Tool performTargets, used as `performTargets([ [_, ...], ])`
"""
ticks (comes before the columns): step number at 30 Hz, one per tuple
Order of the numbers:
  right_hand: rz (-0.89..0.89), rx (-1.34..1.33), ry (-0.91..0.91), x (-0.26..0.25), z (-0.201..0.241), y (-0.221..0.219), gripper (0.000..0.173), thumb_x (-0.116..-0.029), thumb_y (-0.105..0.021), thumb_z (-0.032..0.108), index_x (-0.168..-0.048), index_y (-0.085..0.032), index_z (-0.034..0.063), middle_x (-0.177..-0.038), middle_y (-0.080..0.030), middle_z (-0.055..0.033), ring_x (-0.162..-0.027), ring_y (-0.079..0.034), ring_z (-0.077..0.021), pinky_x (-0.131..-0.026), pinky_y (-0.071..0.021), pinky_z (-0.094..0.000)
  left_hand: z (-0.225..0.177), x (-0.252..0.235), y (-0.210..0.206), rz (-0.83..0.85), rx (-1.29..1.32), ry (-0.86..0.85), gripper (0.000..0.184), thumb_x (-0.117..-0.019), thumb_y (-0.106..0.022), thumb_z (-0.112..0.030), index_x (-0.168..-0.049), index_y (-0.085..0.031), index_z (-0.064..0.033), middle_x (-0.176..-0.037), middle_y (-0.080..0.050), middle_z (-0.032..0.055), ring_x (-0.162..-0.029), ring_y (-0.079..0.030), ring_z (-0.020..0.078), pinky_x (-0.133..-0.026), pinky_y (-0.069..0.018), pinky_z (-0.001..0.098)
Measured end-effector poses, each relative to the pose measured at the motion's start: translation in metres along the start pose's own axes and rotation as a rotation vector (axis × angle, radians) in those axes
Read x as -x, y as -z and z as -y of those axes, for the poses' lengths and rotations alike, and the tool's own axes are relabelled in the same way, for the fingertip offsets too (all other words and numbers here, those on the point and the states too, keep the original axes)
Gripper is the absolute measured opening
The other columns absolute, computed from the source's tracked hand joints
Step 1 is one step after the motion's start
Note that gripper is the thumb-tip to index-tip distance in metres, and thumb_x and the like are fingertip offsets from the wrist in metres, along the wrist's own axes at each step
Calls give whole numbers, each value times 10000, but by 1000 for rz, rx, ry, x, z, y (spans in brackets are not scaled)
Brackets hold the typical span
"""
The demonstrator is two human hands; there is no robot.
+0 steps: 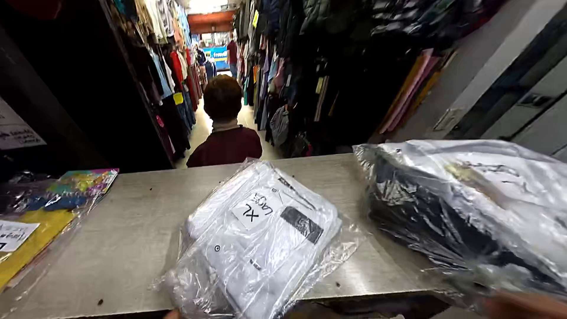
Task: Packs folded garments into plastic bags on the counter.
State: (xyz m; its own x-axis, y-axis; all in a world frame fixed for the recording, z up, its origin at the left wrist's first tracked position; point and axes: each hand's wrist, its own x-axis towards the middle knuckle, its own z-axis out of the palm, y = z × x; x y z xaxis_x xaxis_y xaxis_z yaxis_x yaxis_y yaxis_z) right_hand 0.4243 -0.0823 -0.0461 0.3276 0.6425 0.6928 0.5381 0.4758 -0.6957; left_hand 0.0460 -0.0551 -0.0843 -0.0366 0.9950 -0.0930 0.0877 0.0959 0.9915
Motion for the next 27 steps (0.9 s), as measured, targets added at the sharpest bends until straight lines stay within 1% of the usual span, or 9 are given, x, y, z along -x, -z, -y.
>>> performTargets([
  [3,476,113,-82,-1,-39,-40,358,-965,-574,138,-1241,-607,-86,-942,-727,-112,-732,-694,-131,-642,-600,-329,11,4,30,-174,-178,-186,326,-935,-556,8,-1170,-511,231,-1003,-709,176,-907,-689,74,-850,-575,311],
  [7,673,236,93,-4,-71,-117,501,-854,-731,324,-1281,-690,66,-1007,-688,-182,-726,-663,-239,-615,-573,-396,7,-9,35,-269,-344,-295,641,-857,-628,-15,-1405,-382,209,-1399,-454,419,-1157,-626,344,-913,-553,426],
  [10,685,296,65,-31,-93,-130,358,-860,-745,186,-1182,-718,33,-998,-698,-190,-809,-680,-310,-707,-579,-497,8,-20,4,-87,-453,-390,440,-868,-677,2,-1281,-595,131,-1202,-659,298,-1016,-711,293,-854,-601,405],
  [14,630,428,-35,-80,-124,-111,351,-912,-701,23,-1256,-663,-36,-1255,-630,-308,-1113,-640,-474,-909,-520,-644,-1,-23,-43,209,-349,-387,262,-883,-636,70,-1126,-647,168,-1013,-713,271,-876,-744,246,-810,-611,341],
  [16,541,358,11,-80,-123,-92,331,-957,-660,134,-1264,-664,10,-1334,-611,-235,-1157,-648,-372,-909,-569,-547,-2,-25,-49,176,-347,-474,214,-904,-611,68,-1091,-652,165,-968,-717,260,-851,-739,209,-799,-604,303],
  [19,491,125,116,-41,-86,-75,270,-991,-581,231,-1126,-717,41,-1108,-705,-106,-959,-684,-165,-812,-597,-349,1,-27,-51,40,-418,-724,112,-978,-609,-32,-1064,-636,35,-983,-706,149,-946,-691,60,-882,-539,169],
  [21,593,12,203,-17,-50,-75,234,-1026,-557,252,-1099,-722,102,-1034,-724,-29,-964,-679,-74,-860,-574,-250,-2,-35,-62,22,-489,-890,80,-989,-610,-71,-1017,-651,-8,-977,-701,130,-1000,-678,92,-938,-507,170],
  [24,719,-131,276,4,-23,-87,218,-1022,-610,262,-1124,-702,93,-1073,-705,-71,-1041,-675,-110,-921,-549,-220,4,-50,-83,68,-591,-1069,107,-994,-598,-102,-1002,-689,-45,-976,-727,134,-983,-703,189,-937,-535,253],
  [27,821,-86,330,13,-37,-105,378,-914,-723,257,-1228,-674,53,-1147,-685,-176,-1095,-665,-268,-967,-533,-348,14,-61,-91,115,-599,-1090,184,-977,-583,-136,-1038,-720,-30,-1012,-748,157,-982,-719,233,-935,-540,290],
])
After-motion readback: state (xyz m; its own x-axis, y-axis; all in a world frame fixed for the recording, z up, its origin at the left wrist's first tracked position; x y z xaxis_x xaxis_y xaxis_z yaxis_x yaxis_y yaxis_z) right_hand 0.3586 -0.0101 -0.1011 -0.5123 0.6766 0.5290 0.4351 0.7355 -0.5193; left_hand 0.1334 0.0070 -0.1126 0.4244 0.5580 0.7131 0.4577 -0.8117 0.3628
